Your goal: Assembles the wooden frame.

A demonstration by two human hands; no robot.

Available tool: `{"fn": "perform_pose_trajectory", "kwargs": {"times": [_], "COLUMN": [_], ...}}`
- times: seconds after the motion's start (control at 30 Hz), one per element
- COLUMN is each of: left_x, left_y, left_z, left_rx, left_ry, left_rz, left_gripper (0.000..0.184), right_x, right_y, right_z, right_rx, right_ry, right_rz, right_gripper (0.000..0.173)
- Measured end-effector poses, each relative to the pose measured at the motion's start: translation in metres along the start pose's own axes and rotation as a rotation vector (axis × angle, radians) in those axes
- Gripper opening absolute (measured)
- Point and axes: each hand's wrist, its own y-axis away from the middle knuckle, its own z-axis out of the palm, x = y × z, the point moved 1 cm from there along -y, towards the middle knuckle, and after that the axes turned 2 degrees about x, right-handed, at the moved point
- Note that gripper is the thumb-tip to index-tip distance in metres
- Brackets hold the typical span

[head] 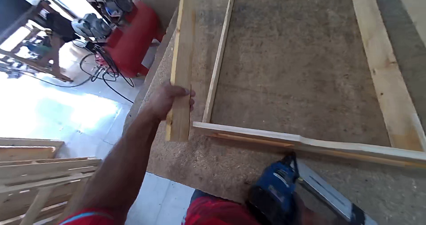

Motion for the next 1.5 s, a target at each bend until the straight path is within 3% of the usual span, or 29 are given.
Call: {"fn": "perform_pose_trajectory", "kwargs": {"times": [0.1, 0.23, 0.37, 0.5, 0.67, 0.87, 0.97, 1.07, 1.13, 1.23, 1.3, 1.4, 1.5], "left_x": [0.012, 0.015, 0.006, -0.017, -0.043, -0.048, -0.045, -0.044, -0.041, -0.041, -0.039, -0.039, -0.041], "left_y": [-0.046, -0.092, -0.128, -0.127, -0.119, -0.115, -0.116, -0.116, -0.116, -0.119, -0.12, -0.12, -0.122], "left_z": [-0.02, -0.022, -0.02, -0.005, 0.007, 0.01, 0.009, 0.005, 0.005, 0.009, 0.011, 0.01, 0.008], "left_rx": [0.042, 0.033, 0.033, 0.005, 0.002, 0.032, 0.013, -0.017, -0.013, -0.028, -0.04, -0.042, -0.043], "left_ry": [-0.064, -0.052, -0.085, -0.122, -0.124, -0.146, -0.139, -0.136, -0.139, -0.143, -0.151, -0.173, -0.149], "left_rz": [0.024, 0.014, -0.018, -0.057, -0.093, -0.059, -0.027, -0.012, -0.012, -0.002, -0.001, 0.003, 0.002], "left_gripper": [0.035, 0.035, 0.046, 0.043, 0.043, 0.049, 0.052, 0.056, 0.049, 0.055, 0.058, 0.059, 0.057], "right_x": [-0.077, -0.126, -0.142, -0.148, -0.148, -0.128, -0.132, -0.164, -0.188, -0.206, -0.217, -0.233, -0.249], "right_y": [-0.008, -0.027, -0.035, -0.036, -0.041, -0.027, 0.013, 0.064, 0.092, 0.106, 0.098, 0.088, 0.084], "right_z": [0.017, 0.049, 0.067, 0.077, 0.076, 0.039, 0.003, -0.021, -0.024, -0.011, -0.015, -0.028, -0.035], "right_rx": [0.037, 0.091, 0.153, 0.309, 0.257, 0.049, -0.011, -0.119, -0.005, 0.518, 0.705, 0.763, 0.734], "right_ry": [-0.088, -0.137, -0.217, -0.274, -0.28, -0.195, -0.103, 0.063, 0.213, 0.402, 0.461, 0.491, 0.493], "right_rz": [0.113, 0.305, 0.408, 0.456, 0.465, 0.354, 0.282, 0.223, 0.087, -0.266, -0.445, -0.562, -0.568], "right_gripper": [0.093, 0.095, 0.097, 0.093, 0.1, 0.09, 0.078, 0.076, 0.075, 0.068, 0.059, 0.05, 0.055]}}
